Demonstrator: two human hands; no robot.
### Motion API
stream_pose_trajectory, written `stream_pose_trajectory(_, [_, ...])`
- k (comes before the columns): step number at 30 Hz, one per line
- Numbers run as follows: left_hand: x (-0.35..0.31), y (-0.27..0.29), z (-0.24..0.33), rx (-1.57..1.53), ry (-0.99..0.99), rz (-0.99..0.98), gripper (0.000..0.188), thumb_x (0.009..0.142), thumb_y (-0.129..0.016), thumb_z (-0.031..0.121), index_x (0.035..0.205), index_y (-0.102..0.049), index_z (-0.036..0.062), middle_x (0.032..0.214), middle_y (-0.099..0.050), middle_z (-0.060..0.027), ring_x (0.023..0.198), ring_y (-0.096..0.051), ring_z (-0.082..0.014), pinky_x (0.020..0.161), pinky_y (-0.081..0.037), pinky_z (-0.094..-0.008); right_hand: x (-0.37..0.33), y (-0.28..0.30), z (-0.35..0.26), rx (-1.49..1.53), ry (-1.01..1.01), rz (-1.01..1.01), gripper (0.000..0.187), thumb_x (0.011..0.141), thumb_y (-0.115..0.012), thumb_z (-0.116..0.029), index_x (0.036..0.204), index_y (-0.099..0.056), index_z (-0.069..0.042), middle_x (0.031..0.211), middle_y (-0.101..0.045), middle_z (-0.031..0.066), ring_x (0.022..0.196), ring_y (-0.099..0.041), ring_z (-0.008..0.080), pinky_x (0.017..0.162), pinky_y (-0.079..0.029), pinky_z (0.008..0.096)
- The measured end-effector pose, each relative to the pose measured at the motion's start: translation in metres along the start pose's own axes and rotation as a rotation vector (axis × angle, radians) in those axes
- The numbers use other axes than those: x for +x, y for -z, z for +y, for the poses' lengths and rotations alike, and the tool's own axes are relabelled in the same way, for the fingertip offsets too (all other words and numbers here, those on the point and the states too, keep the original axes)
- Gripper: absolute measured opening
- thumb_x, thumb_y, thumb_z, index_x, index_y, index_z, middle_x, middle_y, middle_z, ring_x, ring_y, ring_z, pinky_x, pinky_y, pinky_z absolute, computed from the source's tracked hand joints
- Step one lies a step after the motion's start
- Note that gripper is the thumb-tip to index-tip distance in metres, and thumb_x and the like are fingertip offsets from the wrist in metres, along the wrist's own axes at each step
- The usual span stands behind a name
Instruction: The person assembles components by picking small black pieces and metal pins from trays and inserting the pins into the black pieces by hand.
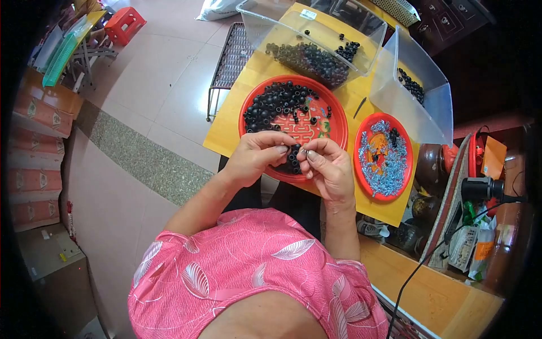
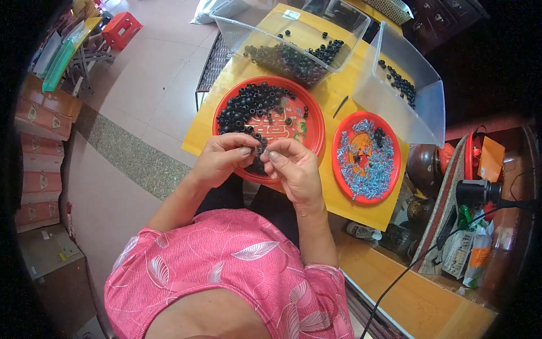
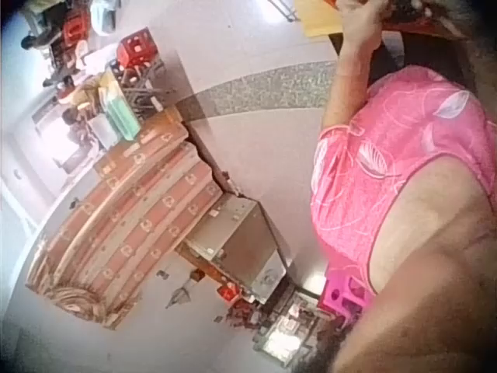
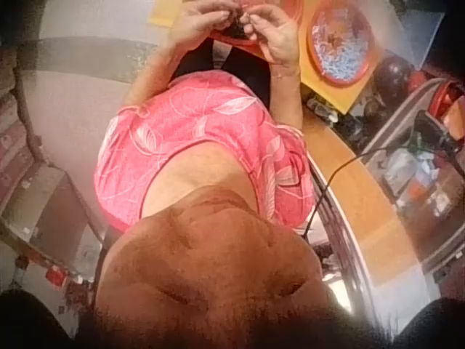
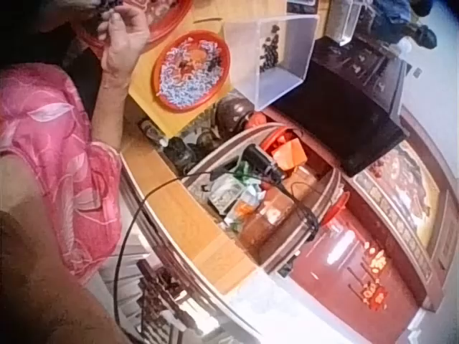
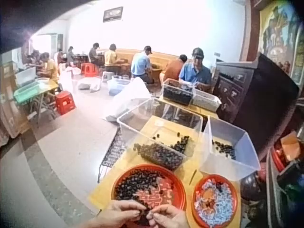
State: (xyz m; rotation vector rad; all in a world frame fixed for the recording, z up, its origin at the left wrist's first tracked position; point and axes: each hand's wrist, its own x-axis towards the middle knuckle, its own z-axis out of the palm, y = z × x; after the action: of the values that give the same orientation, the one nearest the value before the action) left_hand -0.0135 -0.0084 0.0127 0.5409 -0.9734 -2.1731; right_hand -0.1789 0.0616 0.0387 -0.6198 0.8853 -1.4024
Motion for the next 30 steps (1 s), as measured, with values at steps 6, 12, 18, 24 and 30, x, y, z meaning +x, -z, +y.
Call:
stream_pose_trajectory(6, [0.004,-0.014,0.001,0.377,-0.157,-0.010,0.016,0.080,-0.058,0.000,0.095,-0.060,-0.0027,0.090,-0.055,-0.0031,0.075,-0.053,-0.0081,0.067,-0.044,-0.0206,-0.001,-0.004,0.005,-0.181,0.085,0.054,0.013,0.081,-0.057,-0.003,0.094,-0.058,0.000,0.078,-0.061,0.0051,0.062,-0.056,0.0068,0.051,-0.044,0.0164])
stream_pose_trajectory(12, [0.013,-0.018,-0.006,0.651,-0.224,0.008,0.011,0.079,-0.060,0.001,0.090,-0.061,-0.0016,0.088,-0.053,-0.0026,0.078,-0.052,-0.0080,0.066,-0.043,-0.0210,-0.002,-0.002,0.003,-0.162,0.111,0.141,0.009,0.083,-0.057,-0.006,0.089,-0.057,0.001,0.074,-0.060,0.0051,0.059,-0.055,0.0068,0.049,-0.043,0.0168])
stream_pose_trajectory(18, [0.021,-0.026,-0.009,0.833,-0.392,-0.003,0.009,0.076,-0.062,-0.001,0.085,-0.060,-0.0009,0.086,-0.052,-0.0041,0.079,-0.052,-0.0093,0.064,-0.042,-0.0208,-0.003,0.013,-0.003,-0.280,0.030,0.102,0.012,0.085,-0.055,-0.011,0.085,-0.057,0.000,0.071,-0.060,0.0059,0.055,-0.054,0.0066,0.047,-0.041,0.0165])
stream_pose_trajectory(24, [0.027,-0.035,-0.011,0.805,-0.391,0.014,0.010,0.075,-0.062,-0.003,0.084,-0.060,-0.0001,0.086,-0.053,-0.0043,0.078,-0.052,-0.0096,0.062,-0.042,-0.0209,-0.004,0.017,-0.007,-0.350,0.060,0.122,0.010,0.084,-0.057,-0.011,0.085,-0.059,-0.001,0.070,-0.058,0.0016,0.058,-0.052,0.0046,0.051,-0.041,0.0167])
stream_pose_trajectory(30, [0.037,-0.029,-0.019,0.924,-0.359,0.066,0.008,0.075,-0.063,0.003,0.083,-0.060,0.0006,0.076,-0.055,-0.0056,0.067,-0.052,-0.0114,0.057,-0.042,-0.0231,0.001,0.016,-0.006,-0.502,0.226,0.188,0.005,0.082,-0.058,-0.005,0.084,-0.056,0.000,0.070,-0.057,-0.0006,0.063,-0.052,0.0047,0.057,-0.043,0.0187])
